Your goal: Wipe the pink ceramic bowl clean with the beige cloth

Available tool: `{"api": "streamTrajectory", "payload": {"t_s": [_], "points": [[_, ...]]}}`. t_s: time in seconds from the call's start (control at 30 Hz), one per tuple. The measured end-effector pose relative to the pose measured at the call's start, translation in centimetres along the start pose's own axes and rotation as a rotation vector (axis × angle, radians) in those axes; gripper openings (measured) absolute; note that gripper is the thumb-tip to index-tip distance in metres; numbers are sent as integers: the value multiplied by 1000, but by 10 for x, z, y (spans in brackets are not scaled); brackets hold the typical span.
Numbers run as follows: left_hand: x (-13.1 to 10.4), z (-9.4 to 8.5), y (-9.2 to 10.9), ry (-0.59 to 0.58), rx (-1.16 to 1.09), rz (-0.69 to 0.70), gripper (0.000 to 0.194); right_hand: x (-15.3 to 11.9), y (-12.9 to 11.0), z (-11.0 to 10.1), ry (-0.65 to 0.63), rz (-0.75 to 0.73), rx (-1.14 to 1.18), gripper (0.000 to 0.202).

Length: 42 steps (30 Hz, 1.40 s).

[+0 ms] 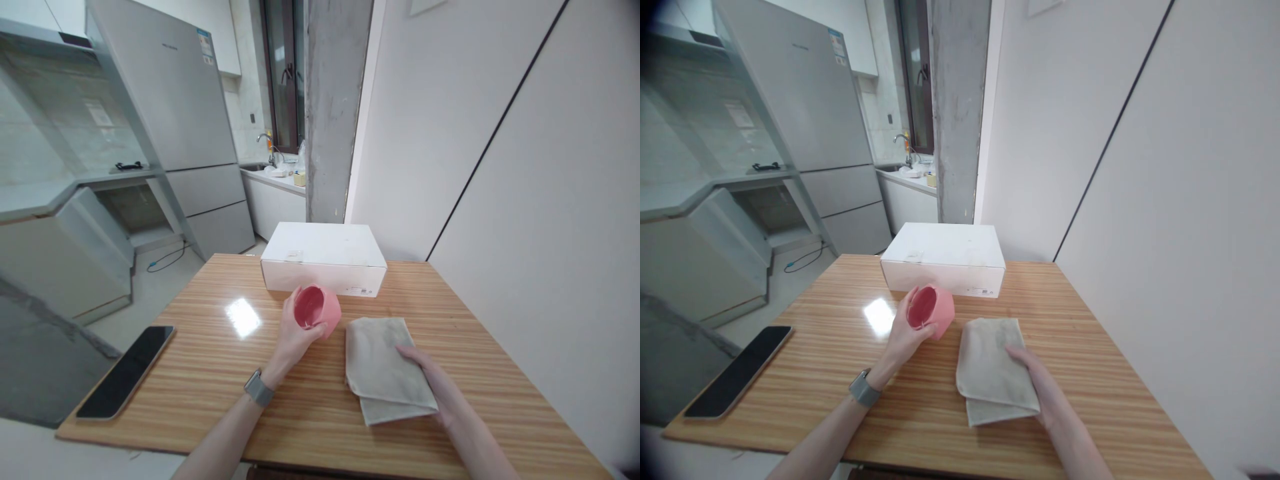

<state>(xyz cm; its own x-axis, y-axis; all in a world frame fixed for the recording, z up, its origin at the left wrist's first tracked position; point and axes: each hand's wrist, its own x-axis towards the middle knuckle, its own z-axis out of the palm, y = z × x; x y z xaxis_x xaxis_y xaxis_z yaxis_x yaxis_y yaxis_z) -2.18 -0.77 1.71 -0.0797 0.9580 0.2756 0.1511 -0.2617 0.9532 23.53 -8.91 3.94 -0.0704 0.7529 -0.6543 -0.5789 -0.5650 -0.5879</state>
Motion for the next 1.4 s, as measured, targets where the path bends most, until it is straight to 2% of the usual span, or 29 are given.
{"api": "streamTrajectory", "payload": {"t_s": [0.13,0.27,0.37,0.57,0.67,0.77,0.83,0.93,0.97,1.07,1.13,1.2,1.27,1.4], "points": [[-2,1,0,-19,-82,-52,85,-17,1,-28,57,-18,-64,25],[-4,2,5,-30,-137,-70,83,-27,0,-56,83,-118,-199,31],[-6,3,9,-37,-167,-75,81,-27,-2,-76,166,-228,-347,40],[-9,4,11,-65,-201,-65,80,-20,-7,-100,343,-535,-754,54],[-10,5,10,-70,-196,-65,80,-8,-8,-116,491,-726,-923,66],[-10,5,7,-74,-205,-57,80,4,-9,-134,521,-790,-1008,76],[-9,5,6,-72,-204,-53,79,5,-12,-138,558,-840,-1106,76],[-9,6,6,-71,-178,-31,79,-2,-17,-115,657,-1041,-1253,73],[-10,6,7,-72,-163,-15,79,-5,-18,-100,617,-1093,-1271,68],[-12,5,12,-99,-116,59,79,-12,-16,-45,328,-1201,-1223,57],[-14,5,15,-135,-92,104,81,-10,-11,-9,88,-1178,-1175,63],[-17,5,18,-165,-75,138,81,-2,-5,19,-112,-1140,-1083,78],[-20,5,22,-193,-50,179,81,9,0,39,-260,-1081,-1039,95],[-23,6,28,-262,-3,263,83,31,2,57,-369,-1024,-962,119]]}}
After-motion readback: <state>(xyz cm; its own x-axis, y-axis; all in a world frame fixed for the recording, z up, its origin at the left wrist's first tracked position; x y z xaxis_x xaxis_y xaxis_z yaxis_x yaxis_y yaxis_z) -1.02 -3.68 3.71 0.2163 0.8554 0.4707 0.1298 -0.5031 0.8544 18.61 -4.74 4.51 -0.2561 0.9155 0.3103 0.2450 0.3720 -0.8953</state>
